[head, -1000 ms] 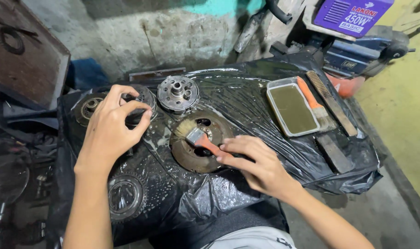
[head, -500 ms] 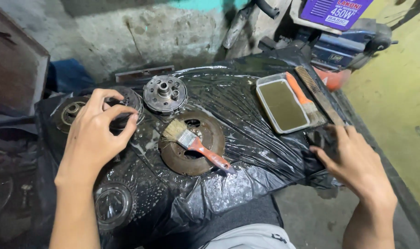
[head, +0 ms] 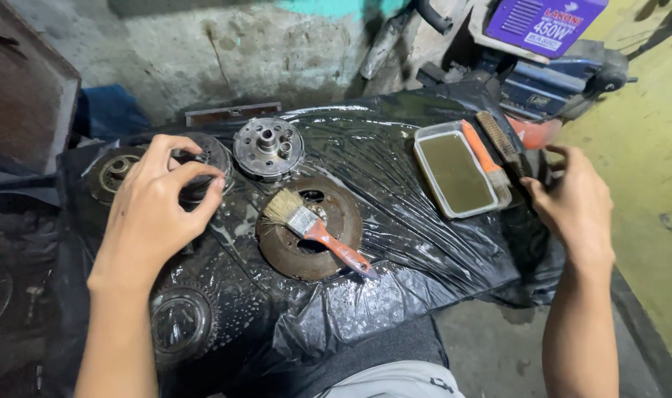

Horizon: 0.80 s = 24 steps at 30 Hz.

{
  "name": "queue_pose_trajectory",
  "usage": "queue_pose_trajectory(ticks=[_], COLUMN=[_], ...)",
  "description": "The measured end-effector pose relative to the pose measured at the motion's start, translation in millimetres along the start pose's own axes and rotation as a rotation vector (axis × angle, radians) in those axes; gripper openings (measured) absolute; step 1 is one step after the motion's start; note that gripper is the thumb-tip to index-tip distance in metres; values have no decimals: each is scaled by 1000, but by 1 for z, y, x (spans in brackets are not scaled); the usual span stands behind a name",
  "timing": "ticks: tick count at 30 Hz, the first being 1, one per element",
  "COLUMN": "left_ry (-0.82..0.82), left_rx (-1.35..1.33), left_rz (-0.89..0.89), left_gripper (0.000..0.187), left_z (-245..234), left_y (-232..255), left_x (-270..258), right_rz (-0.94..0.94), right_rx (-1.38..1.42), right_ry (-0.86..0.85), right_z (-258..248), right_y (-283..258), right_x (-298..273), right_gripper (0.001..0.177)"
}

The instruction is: The person scrubs a circular metal part with a sanding block and then uses a brush to clean it. They also handle and move other mechanical components, including gears and a clutch assembly, on a black plastic-covered workbench.

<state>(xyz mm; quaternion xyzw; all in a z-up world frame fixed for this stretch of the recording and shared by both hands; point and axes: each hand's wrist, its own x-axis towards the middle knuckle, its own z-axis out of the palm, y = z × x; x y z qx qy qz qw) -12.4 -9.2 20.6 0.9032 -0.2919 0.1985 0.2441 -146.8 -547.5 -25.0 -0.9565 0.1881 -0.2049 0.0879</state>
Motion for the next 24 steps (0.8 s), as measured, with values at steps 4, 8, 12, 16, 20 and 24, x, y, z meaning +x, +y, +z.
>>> queue_pose_trajectory(ticks=[4, 8, 12, 16, 20, 24], left_ry=[12, 3, -12, -2, -6, -28], left_rx=[13, -17, -7, -19, -22, -21], left_rz=[-43, -32, -49, -24, -25, -20], left_gripper=[15, 10, 10, 9, 7, 9], left_z=[1, 6, 8, 8, 9, 12], left_y=[-7, -13, -10, -12, -15, -13], left_x=[2, -4, -2, -3, -1, -1], right_rz=[-97, -248, -592, -715, -821, -803], right_rx=[-72, 296, 374, 182, 407, 833], right_ry=[-61, 17, -457, -561, -375, -303], right_z=[19, -31, -27, -2, -10, -28], right_y=[-4, -126, -190, -203, -207, -226], right_x=[2, -42, -75, -76, -45, -11], right_gripper=[45, 42, 86, 95, 47, 20])
